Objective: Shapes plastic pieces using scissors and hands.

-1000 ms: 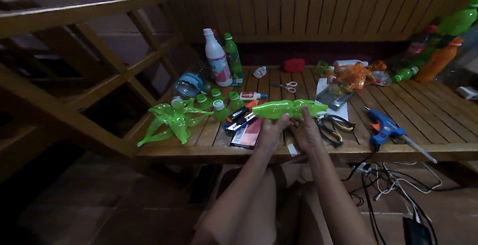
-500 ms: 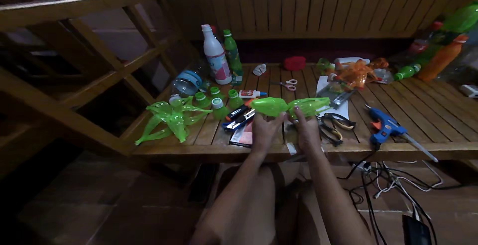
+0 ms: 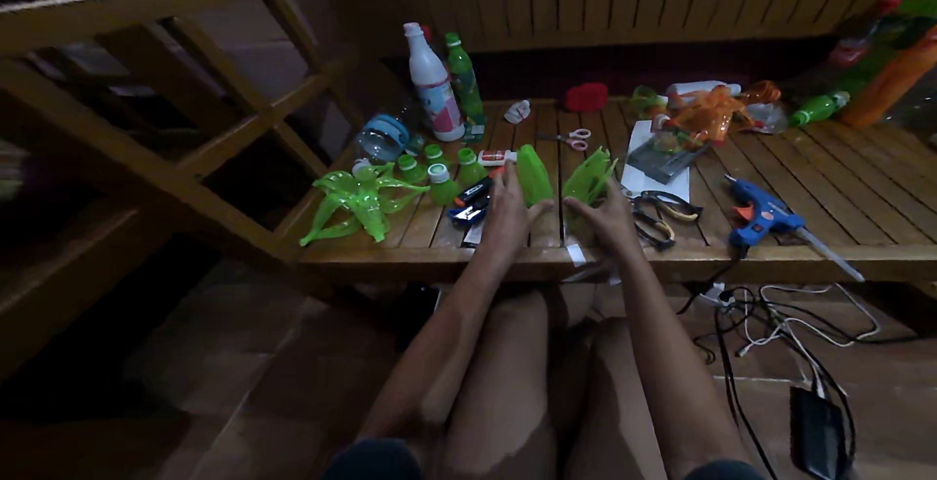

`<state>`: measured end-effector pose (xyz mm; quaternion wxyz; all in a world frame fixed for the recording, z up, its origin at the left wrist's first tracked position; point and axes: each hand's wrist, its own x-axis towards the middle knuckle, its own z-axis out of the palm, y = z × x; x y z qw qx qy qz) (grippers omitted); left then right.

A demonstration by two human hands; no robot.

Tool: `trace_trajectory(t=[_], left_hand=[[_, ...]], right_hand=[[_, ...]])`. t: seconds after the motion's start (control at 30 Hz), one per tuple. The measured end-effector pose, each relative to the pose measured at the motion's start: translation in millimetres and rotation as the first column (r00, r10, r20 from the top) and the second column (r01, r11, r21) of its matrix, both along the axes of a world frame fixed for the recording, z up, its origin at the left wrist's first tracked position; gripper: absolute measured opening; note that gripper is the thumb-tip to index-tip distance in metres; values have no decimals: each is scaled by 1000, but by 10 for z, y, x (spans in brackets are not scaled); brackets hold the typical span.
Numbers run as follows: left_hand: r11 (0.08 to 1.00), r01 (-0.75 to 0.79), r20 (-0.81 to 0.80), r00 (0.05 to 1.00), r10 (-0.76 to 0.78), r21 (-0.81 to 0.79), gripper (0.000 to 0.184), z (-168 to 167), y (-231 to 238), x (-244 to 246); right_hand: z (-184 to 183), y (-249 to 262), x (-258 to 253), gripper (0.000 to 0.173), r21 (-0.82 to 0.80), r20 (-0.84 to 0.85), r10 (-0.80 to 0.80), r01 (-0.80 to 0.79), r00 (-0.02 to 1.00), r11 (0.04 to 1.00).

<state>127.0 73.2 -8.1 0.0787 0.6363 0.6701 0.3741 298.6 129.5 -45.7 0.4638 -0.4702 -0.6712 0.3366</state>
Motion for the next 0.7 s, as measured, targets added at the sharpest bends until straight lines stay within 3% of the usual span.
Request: trace_trajectory(t=[0.1,0.17,0.27,0.4,0.53,0.7], left_hand=[[910,60,-113,994,-14,411,45,140,-123,133],[837,183,-165,980,-113,516,22,261,-70,261],[912,258,-125,965,-229,320,22,358,93,376],[961,215,0,976,-218,176,30,391,249,455],[967,170,72,980,-186,189,30,419,247,467],[963,222,108,965,-240,153,28,536,230,454]], right_hand=[[-35,79,14,69,12,3,31,-31,1000,999],[-55,122,24,68,30,-12,52,-52,999,998],[-56,127,27,67,40,-27,68,-67,997,997],[-19,67,37,65,59,-36,86,-84,996,995],[42,15,45,66,-19,-81,165,-168,983,986],[113,-60,45,60,-15,-97,218,-220,971,975]])
